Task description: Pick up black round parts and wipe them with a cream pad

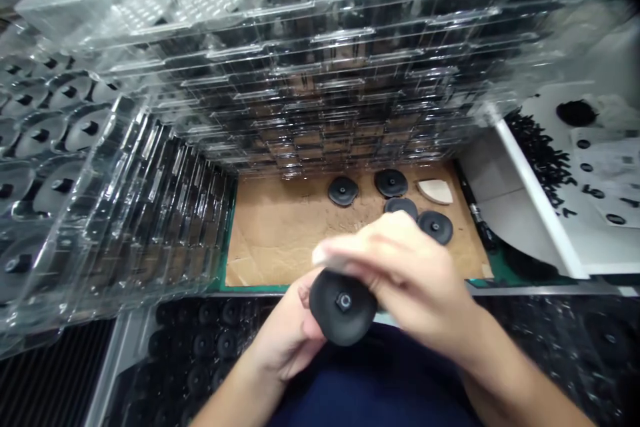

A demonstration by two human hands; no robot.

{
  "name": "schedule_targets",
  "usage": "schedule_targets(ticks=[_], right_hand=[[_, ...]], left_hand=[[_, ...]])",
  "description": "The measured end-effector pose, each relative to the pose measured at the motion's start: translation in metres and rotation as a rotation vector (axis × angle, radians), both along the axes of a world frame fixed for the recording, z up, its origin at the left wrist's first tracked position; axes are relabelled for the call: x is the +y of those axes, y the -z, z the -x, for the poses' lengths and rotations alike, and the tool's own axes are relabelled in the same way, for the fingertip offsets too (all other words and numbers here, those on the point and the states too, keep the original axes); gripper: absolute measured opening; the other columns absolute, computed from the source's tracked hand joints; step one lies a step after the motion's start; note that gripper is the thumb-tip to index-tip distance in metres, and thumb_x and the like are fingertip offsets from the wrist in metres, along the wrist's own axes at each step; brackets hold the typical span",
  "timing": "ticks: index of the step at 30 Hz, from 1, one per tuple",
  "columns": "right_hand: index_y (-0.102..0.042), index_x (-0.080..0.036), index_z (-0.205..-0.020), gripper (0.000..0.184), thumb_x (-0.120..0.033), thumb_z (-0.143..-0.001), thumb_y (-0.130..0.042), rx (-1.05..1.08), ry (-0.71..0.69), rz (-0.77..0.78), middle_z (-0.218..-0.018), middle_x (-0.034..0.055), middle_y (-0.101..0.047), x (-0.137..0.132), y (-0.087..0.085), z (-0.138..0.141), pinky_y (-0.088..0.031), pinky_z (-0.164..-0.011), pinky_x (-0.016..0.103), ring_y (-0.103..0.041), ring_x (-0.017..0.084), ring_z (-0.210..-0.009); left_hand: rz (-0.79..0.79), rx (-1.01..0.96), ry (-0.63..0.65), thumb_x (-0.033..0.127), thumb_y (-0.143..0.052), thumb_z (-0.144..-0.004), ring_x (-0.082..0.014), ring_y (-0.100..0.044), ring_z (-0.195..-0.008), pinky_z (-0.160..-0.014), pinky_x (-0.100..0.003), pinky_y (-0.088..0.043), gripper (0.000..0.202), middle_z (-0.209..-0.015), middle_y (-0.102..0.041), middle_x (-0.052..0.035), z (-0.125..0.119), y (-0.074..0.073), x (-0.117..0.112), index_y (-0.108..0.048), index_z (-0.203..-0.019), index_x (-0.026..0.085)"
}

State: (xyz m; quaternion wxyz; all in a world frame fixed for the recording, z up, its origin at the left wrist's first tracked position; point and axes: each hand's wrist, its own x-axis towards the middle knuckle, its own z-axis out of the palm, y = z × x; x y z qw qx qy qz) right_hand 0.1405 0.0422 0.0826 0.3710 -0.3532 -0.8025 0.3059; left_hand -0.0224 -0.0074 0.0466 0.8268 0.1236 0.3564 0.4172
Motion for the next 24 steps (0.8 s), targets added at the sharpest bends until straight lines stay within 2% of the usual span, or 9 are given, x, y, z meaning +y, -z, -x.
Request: schedule_targets(ticks=[3,5,8,11,13,18,21,24], right_hand=[[-0.068,-0.023,-0.109,0.021,-0.024,-0.093,-0.053,-0.006,0.263,0.258,-0.096,0.0017,-0.070,0.005,0.031,-0.014,-0.047,-0.075,0.027,-0.062,0.015,-0.084],[-0.069,-0.024,-0.107,0.023,-0.028,-0.093,-0.052,-0.057,0.286,0.397,-0.095,0.0021,-0.071,0.001,0.061,-0.019,-0.051,-0.074,0.027,-0.065,0.016,-0.084],[-0.071,-0.020,-0.105,0.026,-0.026,-0.091,-0.050,-0.149,0.283,0.427,-0.088,0.0048,-0.068,-0.014,0.105,-0.019,-0.055,-0.074,0.031,-0.066,0.018,-0.081],[-0.067,-0.016,-0.113,0.032,-0.025,-0.092,-0.045,-0.206,0.411,0.372,-0.107,0.0133,-0.060,-0.033,0.134,-0.016,-0.055,-0.077,0.038,-0.064,0.021,-0.086],[-0.066,-0.017,-0.116,0.033,-0.026,-0.092,-0.044,-0.237,0.466,0.332,-0.118,0.0158,-0.055,-0.043,0.143,-0.014,-0.054,-0.082,0.043,-0.062,0.021,-0.088],[-0.065,-0.018,-0.118,0.034,-0.030,-0.090,-0.051,-0.300,0.476,0.262,-0.120,0.0169,-0.055,-0.047,0.149,-0.009,-0.051,-0.086,0.051,-0.060,0.027,-0.097],[-0.068,-0.017,-0.113,0.033,-0.032,-0.093,-0.047,-0.309,0.486,0.254,-0.113,0.0160,-0.058,-0.033,0.150,-0.008,-0.053,-0.083,0.047,-0.061,0.025,-0.093],[-0.067,-0.016,-0.112,0.033,-0.032,-0.094,-0.045,-0.278,0.457,0.266,-0.103,0.0132,-0.064,-0.022,0.144,-0.007,-0.053,-0.083,0.042,-0.063,0.024,-0.093]], left_hand=[[-0.028,-0.146,-0.022,0.037,-0.087,-0.053,-0.0228,-0.069,-0.097,-0.084,-0.029,-0.054,0.062,-0.111,-0.072,-0.0057,0.003,-0.001,-0.001,-0.068,-0.111,0.024],[-0.039,-0.183,-0.023,0.036,-0.085,-0.058,-0.0236,-0.068,-0.103,-0.083,-0.027,-0.055,0.060,-0.116,-0.070,-0.0071,0.006,-0.002,-0.001,-0.067,-0.115,0.025],[-0.025,-0.169,-0.022,0.036,-0.084,-0.059,-0.0248,-0.068,-0.104,-0.079,-0.026,-0.057,0.062,-0.116,-0.071,-0.0106,0.008,0.000,0.000,-0.066,-0.117,0.024],[0.014,-0.141,-0.036,0.039,-0.083,-0.059,-0.0258,-0.067,-0.105,-0.077,-0.026,-0.058,0.061,-0.121,-0.068,-0.0109,0.009,0.002,0.000,-0.066,-0.117,0.025],[0.029,-0.121,-0.049,0.041,-0.081,-0.061,-0.0264,-0.067,-0.105,-0.078,-0.027,-0.058,0.059,-0.122,-0.067,-0.0102,0.010,0.005,-0.001,-0.066,-0.117,0.026],[0.037,-0.100,-0.108,0.037,-0.083,-0.062,-0.0222,-0.068,-0.101,-0.079,-0.026,-0.057,0.056,-0.119,-0.069,-0.0068,0.009,0.012,-0.004,-0.068,-0.114,0.028],[0.008,-0.109,-0.140,0.034,-0.083,-0.062,-0.0219,-0.067,-0.105,-0.085,-0.026,-0.054,0.054,-0.119,-0.070,-0.0058,0.006,0.013,-0.004,-0.068,-0.114,0.028],[-0.019,-0.092,-0.155,0.033,-0.084,-0.061,-0.0234,-0.066,-0.106,-0.087,-0.028,-0.053,0.057,-0.121,-0.068,-0.0061,0.006,0.013,-0.005,-0.066,-0.115,0.028]])
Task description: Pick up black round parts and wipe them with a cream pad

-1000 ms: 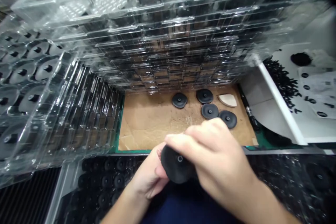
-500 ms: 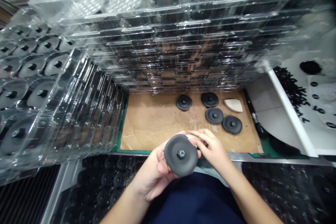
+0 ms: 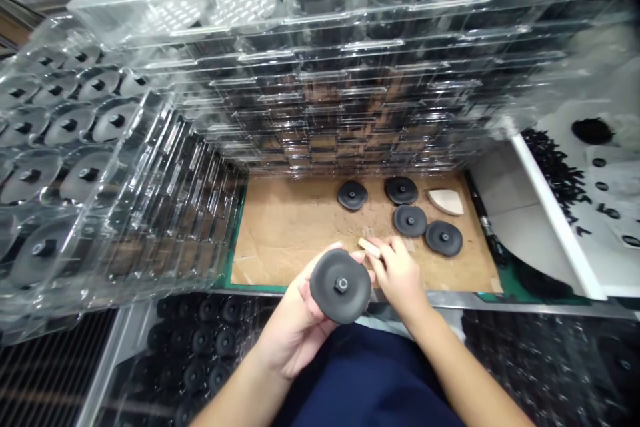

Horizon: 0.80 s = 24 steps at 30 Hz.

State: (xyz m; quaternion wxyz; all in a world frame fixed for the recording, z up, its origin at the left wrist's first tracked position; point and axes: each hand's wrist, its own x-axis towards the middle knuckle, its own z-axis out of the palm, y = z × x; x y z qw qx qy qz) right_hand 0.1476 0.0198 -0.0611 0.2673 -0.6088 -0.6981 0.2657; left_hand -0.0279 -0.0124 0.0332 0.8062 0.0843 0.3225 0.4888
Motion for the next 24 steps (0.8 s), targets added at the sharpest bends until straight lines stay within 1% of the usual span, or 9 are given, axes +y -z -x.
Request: schedule_targets(ticks=[3,6,9,11,14,16,18,21,24], right_hand=[[-0.065,-0.015,-0.115,0.032,-0.030,-0.095,-0.045,0.075,-0.048,0.009,-0.101,0.0119,-0.069,-0.005,-0.010,0.003,-0.054,-0.082,0.037,-0.066,0.022,-0.093],[-0.071,-0.018,-0.097,0.026,-0.031,-0.093,-0.048,0.144,-0.110,0.029,-0.092,0.0083,-0.074,-0.016,-0.014,0.005,-0.055,-0.079,0.034,-0.069,0.020,-0.085],[-0.071,-0.018,-0.086,0.024,-0.030,-0.091,-0.051,0.192,-0.102,0.069,-0.083,0.0063,-0.075,-0.017,-0.025,0.003,-0.057,-0.066,0.030,-0.070,0.019,-0.072],[-0.070,-0.017,-0.092,0.022,-0.030,-0.091,-0.052,0.225,-0.048,0.080,-0.087,0.0063,-0.075,-0.011,-0.048,0.002,-0.055,-0.059,0.026,-0.069,0.017,-0.069],[-0.065,-0.019,-0.107,0.021,-0.027,-0.092,-0.052,0.339,0.031,-0.025,-0.101,0.0073,-0.071,-0.004,-0.101,0.010,-0.055,-0.063,0.024,-0.067,0.017,-0.085],[-0.066,-0.017,-0.106,0.020,-0.018,-0.091,-0.052,0.393,-0.042,-0.198,-0.097,0.0067,-0.071,-0.002,-0.134,0.021,-0.054,-0.066,0.024,-0.066,0.016,-0.084],[-0.068,-0.016,-0.101,0.021,-0.011,-0.088,-0.053,0.415,-0.181,-0.224,-0.090,0.0056,-0.071,-0.001,-0.153,0.032,-0.055,-0.067,0.023,-0.066,0.014,-0.077],[-0.071,-0.017,-0.093,0.019,-0.007,-0.085,-0.056,0.424,-0.277,-0.120,-0.082,0.0028,-0.072,0.002,-0.155,0.042,-0.055,-0.068,0.022,-0.066,0.012,-0.071],[-0.069,-0.013,-0.102,0.022,-0.008,-0.088,-0.053,0.443,-0.139,-0.238,-0.087,0.0061,-0.071,0.001,-0.145,0.046,-0.055,-0.072,0.024,-0.065,0.013,-0.076]], left_hand=[[-0.018,0.055,-0.038,0.032,-0.086,-0.059,-0.0232,-0.063,-0.111,-0.088,-0.027,-0.052,0.061,-0.125,-0.066,-0.0052,0.001,0.001,-0.002,-0.064,-0.116,0.030],[-0.061,0.109,-0.097,0.031,-0.087,-0.056,-0.0205,-0.062,-0.112,-0.090,-0.024,-0.050,0.063,-0.127,-0.065,-0.0038,0.001,0.002,-0.002,-0.065,-0.115,0.031],[-0.099,0.162,-0.132,0.029,-0.088,-0.054,-0.0216,-0.062,-0.113,-0.093,-0.027,-0.048,0.062,-0.127,-0.065,-0.0031,-0.001,0.001,0.000,-0.066,-0.112,0.031],[-0.103,0.201,-0.158,0.027,-0.089,-0.053,-0.0232,-0.060,-0.115,-0.094,-0.028,-0.048,0.063,-0.126,-0.066,-0.0031,-0.005,-0.001,0.003,-0.067,-0.111,0.032],[-0.081,0.245,-0.214,0.024,-0.090,-0.050,-0.0210,-0.061,-0.113,-0.091,-0.024,-0.049,0.064,-0.120,-0.070,-0.0017,-0.012,-0.005,0.005,-0.068,-0.109,0.032],[-0.058,0.252,-0.231,0.025,-0.090,-0.049,-0.0193,-0.064,-0.108,-0.089,-0.023,-0.050,0.063,-0.114,-0.072,-0.0008,-0.016,-0.009,0.006,-0.070,-0.108,0.031],[-0.050,0.251,-0.263,0.026,-0.091,-0.047,-0.0193,-0.066,-0.105,-0.089,-0.024,-0.051,0.063,-0.113,-0.073,0.0006,-0.019,-0.012,0.006,-0.070,-0.106,0.032],[-0.026,0.296,-0.309,0.019,-0.089,-0.050,-0.0207,-0.066,-0.104,-0.088,-0.027,-0.053,0.059,-0.111,-0.073,0.0019,-0.020,-0.012,0.006,-0.071,-0.104,0.033],[0.002,0.335,-0.286,0.022,-0.084,-0.061,-0.0230,-0.066,-0.104,-0.088,-0.030,-0.053,0.046,-0.104,-0.075,-0.0019,-0.018,-0.009,0.004,-0.072,-0.105,0.028]])
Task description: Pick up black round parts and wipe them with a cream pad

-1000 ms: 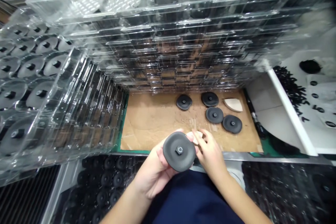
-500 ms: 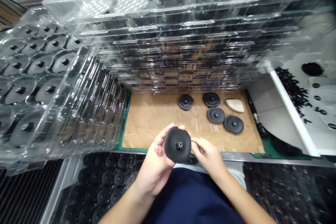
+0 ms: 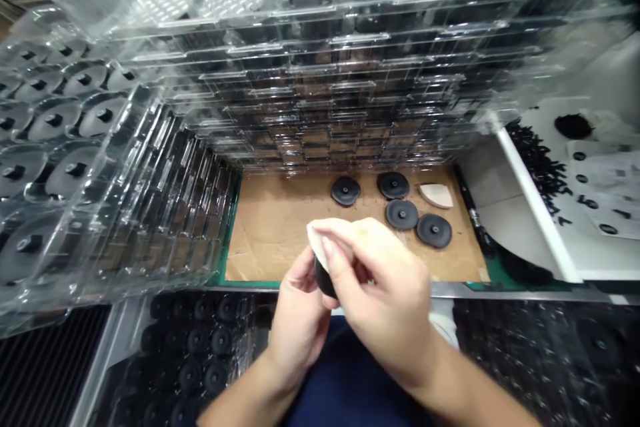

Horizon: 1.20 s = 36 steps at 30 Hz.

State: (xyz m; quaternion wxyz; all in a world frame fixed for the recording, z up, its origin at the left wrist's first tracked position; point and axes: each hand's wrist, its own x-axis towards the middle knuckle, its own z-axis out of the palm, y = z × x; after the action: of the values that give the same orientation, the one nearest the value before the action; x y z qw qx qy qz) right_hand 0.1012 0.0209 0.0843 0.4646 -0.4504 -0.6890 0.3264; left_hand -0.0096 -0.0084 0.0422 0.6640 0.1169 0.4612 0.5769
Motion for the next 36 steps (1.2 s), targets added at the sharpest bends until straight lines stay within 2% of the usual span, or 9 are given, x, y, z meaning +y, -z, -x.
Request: schedule_targets(ticks=[5,10,13,18,21,27,30,33,36], right_hand=[[-0.072,-0.015,-0.093,0.019,-0.008,-0.085,-0.056,0.020,-0.102,0.162,-0.079,0.0034,-0.068,-0.004,0.003,-0.001,-0.055,-0.064,0.020,-0.063,0.010,-0.067],[-0.068,-0.013,-0.104,0.023,-0.009,-0.088,-0.052,0.049,-0.015,-0.011,-0.089,0.0064,-0.070,0.000,0.001,-0.002,-0.054,-0.066,0.024,-0.063,0.012,-0.073],[-0.072,-0.020,-0.095,0.019,-0.013,-0.087,-0.056,0.082,-0.147,0.194,-0.082,0.0018,-0.070,-0.004,0.010,-0.015,-0.051,-0.057,0.020,-0.063,0.011,-0.067],[-0.070,-0.024,-0.100,0.017,-0.031,-0.086,-0.062,0.257,0.179,0.523,-0.095,0.0041,-0.072,-0.009,0.055,-0.046,-0.054,-0.060,0.023,-0.067,0.017,-0.082],[-0.067,-0.022,-0.101,0.021,-0.034,-0.084,-0.065,0.362,0.215,0.612,-0.093,0.0052,-0.073,-0.011,0.068,-0.054,-0.054,-0.056,0.023,-0.069,0.018,-0.079],[-0.066,-0.025,-0.105,0.017,-0.021,-0.089,-0.060,0.151,0.161,0.258,-0.096,0.0012,-0.071,-0.007,0.020,-0.036,-0.055,-0.065,0.019,-0.067,0.013,-0.081],[-0.065,-0.015,-0.108,0.023,-0.011,-0.088,-0.054,0.002,-0.039,0.023,-0.098,0.0063,-0.070,-0.003,0.000,-0.020,-0.054,-0.079,0.024,-0.066,0.015,-0.089],[-0.068,-0.013,-0.099,0.021,-0.007,-0.087,-0.052,-0.111,-0.235,0.087,-0.087,0.0056,-0.070,-0.001,-0.002,-0.011,-0.054,-0.069,0.023,-0.066,0.014,-0.076],[-0.068,-0.010,-0.102,0.023,-0.010,-0.089,-0.049,-0.116,-0.153,0.053,-0.085,0.0075,-0.069,0.000,0.001,-0.007,-0.053,-0.067,0.026,-0.065,0.016,-0.073]], left_hand=[[-0.016,-0.006,-0.021,0.026,-0.092,-0.043,-0.0227,-0.064,-0.108,-0.091,-0.029,-0.052,0.068,-0.116,-0.072,0.0003,0.005,0.001,-0.001,-0.071,-0.107,0.034],[-0.026,-0.065,0.045,0.029,-0.090,-0.047,-0.0214,-0.067,-0.103,-0.091,-0.028,-0.052,0.056,-0.104,-0.075,0.0001,0.004,-0.001,0.005,-0.074,-0.100,0.030],[-0.038,-0.162,0.057,0.028,-0.091,-0.045,-0.0187,-0.068,-0.100,-0.087,-0.024,-0.054,0.061,-0.110,-0.074,0.0024,0.008,-0.001,0.007,-0.072,-0.103,0.033],[0.007,-0.202,0.064,0.021,-0.087,-0.056,-0.0199,-0.064,-0.110,-0.091,-0.023,-0.051,0.053,-0.117,-0.071,0.0020,0.011,-0.001,0.004,-0.071,-0.105,0.034],[0.033,-0.224,0.095,0.023,-0.088,-0.054,-0.0222,-0.063,-0.112,-0.091,-0.024,-0.051,0.058,-0.121,-0.069,-0.0007,0.009,-0.002,0.002,-0.070,-0.109,0.032],[0.024,-0.196,0.115,0.025,-0.088,-0.054,-0.0199,-0.063,-0.110,-0.092,-0.023,-0.049,0.065,-0.121,-0.069,-0.0020,0.002,-0.004,0.002,-0.066,-0.114,0.029],[0.051,-0.184,0.116,0.029,-0.088,-0.055,-0.0203,-0.064,-0.106,-0.091,-0.024,-0.050,0.061,-0.116,-0.070,-0.0025,0.002,-0.004,0.002,-0.067,-0.112,0.027],[0.081,-0.159,0.081,0.019,-0.087,-0.055,-0.0183,-0.067,-0.098,-0.084,-0.023,-0.053,0.056,-0.110,-0.072,0.0000,0.004,-0.002,0.002,-0.069,-0.107,0.029],[0.115,-0.176,0.117,0.014,-0.087,-0.054,-0.0157,-0.068,-0.092,-0.081,-0.020,-0.053,0.052,-0.096,-0.074,0.0007,0.003,0.000,0.002,-0.071,-0.103,0.026]])
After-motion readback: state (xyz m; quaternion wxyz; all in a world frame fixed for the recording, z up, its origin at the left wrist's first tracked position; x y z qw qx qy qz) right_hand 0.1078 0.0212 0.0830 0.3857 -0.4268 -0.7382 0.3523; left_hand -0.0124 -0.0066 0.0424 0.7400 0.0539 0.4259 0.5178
